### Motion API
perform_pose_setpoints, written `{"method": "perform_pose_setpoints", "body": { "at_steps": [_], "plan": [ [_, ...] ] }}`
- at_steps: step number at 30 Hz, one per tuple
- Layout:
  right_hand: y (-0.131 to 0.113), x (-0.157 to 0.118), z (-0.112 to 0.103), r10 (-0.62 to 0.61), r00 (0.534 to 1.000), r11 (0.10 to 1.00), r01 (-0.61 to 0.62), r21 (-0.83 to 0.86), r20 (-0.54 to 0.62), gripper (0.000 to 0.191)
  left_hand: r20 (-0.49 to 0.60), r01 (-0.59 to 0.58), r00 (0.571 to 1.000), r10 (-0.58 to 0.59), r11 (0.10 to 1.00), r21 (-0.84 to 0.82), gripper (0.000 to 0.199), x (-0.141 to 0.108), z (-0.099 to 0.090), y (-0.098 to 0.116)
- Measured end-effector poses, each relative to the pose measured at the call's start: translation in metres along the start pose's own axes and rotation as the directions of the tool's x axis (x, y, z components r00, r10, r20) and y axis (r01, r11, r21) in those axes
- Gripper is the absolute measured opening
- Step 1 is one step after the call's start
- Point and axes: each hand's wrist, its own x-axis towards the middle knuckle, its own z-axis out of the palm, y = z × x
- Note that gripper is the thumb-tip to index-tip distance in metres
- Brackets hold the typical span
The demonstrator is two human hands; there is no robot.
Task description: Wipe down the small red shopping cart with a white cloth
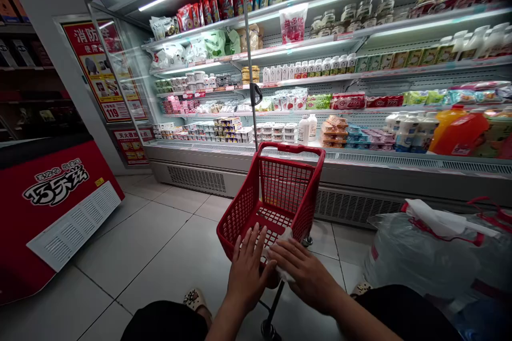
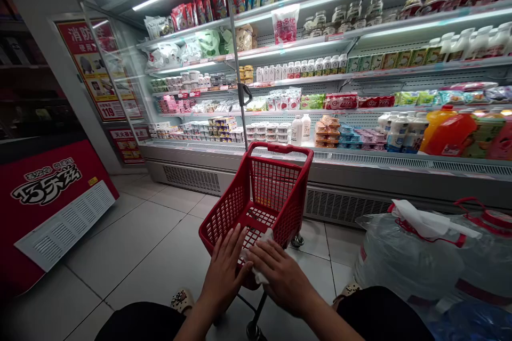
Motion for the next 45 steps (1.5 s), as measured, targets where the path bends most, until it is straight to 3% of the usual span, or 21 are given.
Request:
{"method": "perform_pose_setpoints", "body": {
  "at_steps": [6,9,12,15,18,21,24,30,34,38,42,45],
  "plan": [
    [0.064,0.003,-0.015,0.063,0.996,0.998,-0.064,-0.013,-0.056,0.050,0.045,-0.054,0.997,0.056,0.998,-0.039,0.080,0.002,-0.006,-0.007],
    [0.075,0.006,-0.019,0.104,0.992,0.994,-0.106,-0.030,-0.078,0.042,0.065,-0.052,0.996,0.055,0.997,-0.048,0.077,0.006,-0.004,-0.010],
    [0.062,0.011,-0.018,0.137,0.984,0.990,-0.140,-0.016,-0.113,0.038,0.069,-0.042,0.997,0.046,0.998,-0.054,0.074,0.008,-0.001,-0.011],
    [0.031,0.016,-0.012,0.145,0.982,0.989,-0.141,0.041,-0.120,0.033,0.072,-0.037,0.997,0.041,0.997,-0.062,0.073,0.009,0.000,-0.015],
    [0.001,0.019,-0.005,0.091,0.994,0.991,-0.084,0.107,-0.062,0.035,0.063,-0.041,0.997,0.045,0.997,-0.063,0.073,0.010,-0.001,-0.019],
    [-0.007,0.018,-0.004,0.037,0.999,0.992,-0.037,0.118,0.004,0.046,0.073,-0.043,0.996,0.048,0.997,-0.071,0.072,0.011,-0.005,-0.022],
    [0.011,0.017,-0.011,0.052,0.998,0.991,-0.054,0.121,0.020,0.044,0.111,-0.050,0.992,0.060,0.994,-0.096,0.072,0.013,-0.009,-0.027],
    [0.079,0.007,-0.021,0.175,0.981,0.985,-0.174,0.020,-0.081,0.038,0.141,-0.031,0.989,0.044,0.995,-0.096,0.069,0.013,-0.010,-0.046],
    [0.089,-0.002,-0.009,0.228,0.965,0.969,-0.237,-0.066,-0.128,0.045,0.142,0.020,0.990,-0.009,0.997,-0.074,0.064,0.016,-0.007,-0.055],
    [0.062,0.000,0.008,0.240,0.955,0.958,-0.262,-0.118,-0.174,0.059,0.129,0.108,0.987,-0.098,0.991,-0.072,0.067,0.020,0.003,-0.032],
    [0.034,0.007,0.014,0.206,0.965,0.963,-0.230,-0.139,-0.164,0.068,0.085,0.076,0.994,-0.068,0.992,-0.098,0.074,0.020,0.010,0.006],
    [0.031,0.007,0.010,0.156,0.981,0.975,-0.173,-0.141,-0.118,0.069,0.064,0.090,0.994,-0.084,0.992,-0.093,0.068,0.014,0.005,0.012]
  ]
}}
